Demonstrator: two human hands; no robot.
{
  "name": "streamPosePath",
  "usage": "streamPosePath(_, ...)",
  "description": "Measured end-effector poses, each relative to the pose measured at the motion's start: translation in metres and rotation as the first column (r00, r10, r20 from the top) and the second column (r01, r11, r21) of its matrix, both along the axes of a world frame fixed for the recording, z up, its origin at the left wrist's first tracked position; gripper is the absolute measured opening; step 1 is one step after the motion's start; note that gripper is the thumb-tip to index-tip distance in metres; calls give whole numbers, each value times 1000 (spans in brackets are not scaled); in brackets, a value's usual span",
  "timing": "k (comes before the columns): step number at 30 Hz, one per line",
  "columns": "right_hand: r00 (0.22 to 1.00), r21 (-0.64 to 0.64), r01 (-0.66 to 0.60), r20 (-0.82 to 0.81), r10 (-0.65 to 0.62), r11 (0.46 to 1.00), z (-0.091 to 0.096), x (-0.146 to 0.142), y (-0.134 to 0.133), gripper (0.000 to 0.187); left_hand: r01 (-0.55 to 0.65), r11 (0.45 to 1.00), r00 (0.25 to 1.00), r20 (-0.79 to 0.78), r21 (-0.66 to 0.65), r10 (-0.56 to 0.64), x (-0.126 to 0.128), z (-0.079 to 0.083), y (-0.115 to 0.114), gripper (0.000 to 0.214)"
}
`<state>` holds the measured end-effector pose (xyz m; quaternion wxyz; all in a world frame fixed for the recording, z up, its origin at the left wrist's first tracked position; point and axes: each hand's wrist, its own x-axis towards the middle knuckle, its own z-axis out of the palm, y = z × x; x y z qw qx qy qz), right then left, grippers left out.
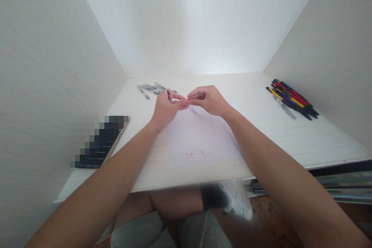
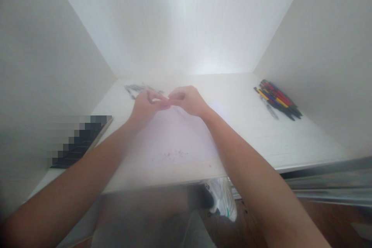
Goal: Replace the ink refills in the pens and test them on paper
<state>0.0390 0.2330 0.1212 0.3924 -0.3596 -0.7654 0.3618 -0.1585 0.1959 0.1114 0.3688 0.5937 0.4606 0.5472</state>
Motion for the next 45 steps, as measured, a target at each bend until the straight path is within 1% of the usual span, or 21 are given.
streamPosePath(4, 997, 59, 24, 78, -29, 998, 3, 1, -2, 16, -14, 1000, 999, -38, -21, 13, -2, -6, 4, 50)
streamPosePath(6, 991, 71, 42, 124, -51, 997, 4, 1, -4, 10, -47, 999, 991, -124, -16, 45, -4, -9, 7, 46)
streamPosePath(8, 978, 69, 32, 205, -45, 997, 4, 0, -5, 6, -102, 995, 965, -241, 7, 101, -6, -10, 9, 42)
streamPosePath(11, 942, 65, -14, 335, -8, 998, 4, -1, -7, 13, -174, 984, 914, -364, 42, 177, -7, -8, 11, 39)
streamPosePath(14, 917, 93, -29, 398, -10, 995, 2, -3, -8, 18, -195, 978, 881, -426, 71, 206, -6, -5, 10, 38)
streamPosePath(16, 905, 114, -34, 424, -17, 993, 1, -4, -9, 20, -175, 983, 880, -441, 47, 178, -6, -3, 8, 39)
streamPosePath(17, 900, 118, -47, 435, -9, 992, 1, -4, -10, 20, -151, 988, 885, -443, 16, 142, -6, -2, 8, 40)
streamPosePath(20, 890, 89, -132, 449, 78, 987, 1, -5, -10, 21, -27, 996, 894, -448, -91, -16, -5, -2, 5, 43)
streamPosePath(23, 891, 32, -183, 427, 153, 982, 2, -2, -9, 22, 77, 990, 869, -478, -122, -127, -7, -4, 4, 43)
streamPosePath(27, 923, -20, -167, 347, 164, 986, 0, 3, -3, 19, 115, 988, 820, -551, -104, -153, -10, -8, 4, 38)
streamPosePath(30, 946, -66, -164, 274, 176, 984, -3, 6, 1, 14, 133, 983, 782, -596, -124, -181, -12, -8, 5, 40)
streamPosePath(33, 958, -111, -171, 212, 192, 979, -5, 8, 4, 10, 162, 976, 775, -594, -144, -216, -12, -8, 5, 43)
streamPosePath(35, 970, -129, -143, 178, 165, 981, -5, 10, 6, 8, 179, 973, 785, -576, -146, -231, -11, -7, 5, 44)
streamPosePath(38, 991, -106, -11, 129, 25, 994, -5, 17, 12, 11, 160, 976, 808, -548, -149, -216, -9, -4, 4, 44)
streamPosePath(41, 989, -49, 133, 72, -129, 990, -4, 26, 20, 14, 97, 986, 833, -531, -135, -155, -7, 1, 1, 42)
streamPosePath(43, 979, -25, 199, 51, -198, 980, -3, 31, 24, 15, 46, 992, 848, -520, -115, -100, -7, 6, -2, 40)
streamPosePath(45, 970, -14, 241, 39, -240, 970, -3, 35, 26, 16, -1, 993, 863, -502, -117, -58, -7, 9, -5, 38)
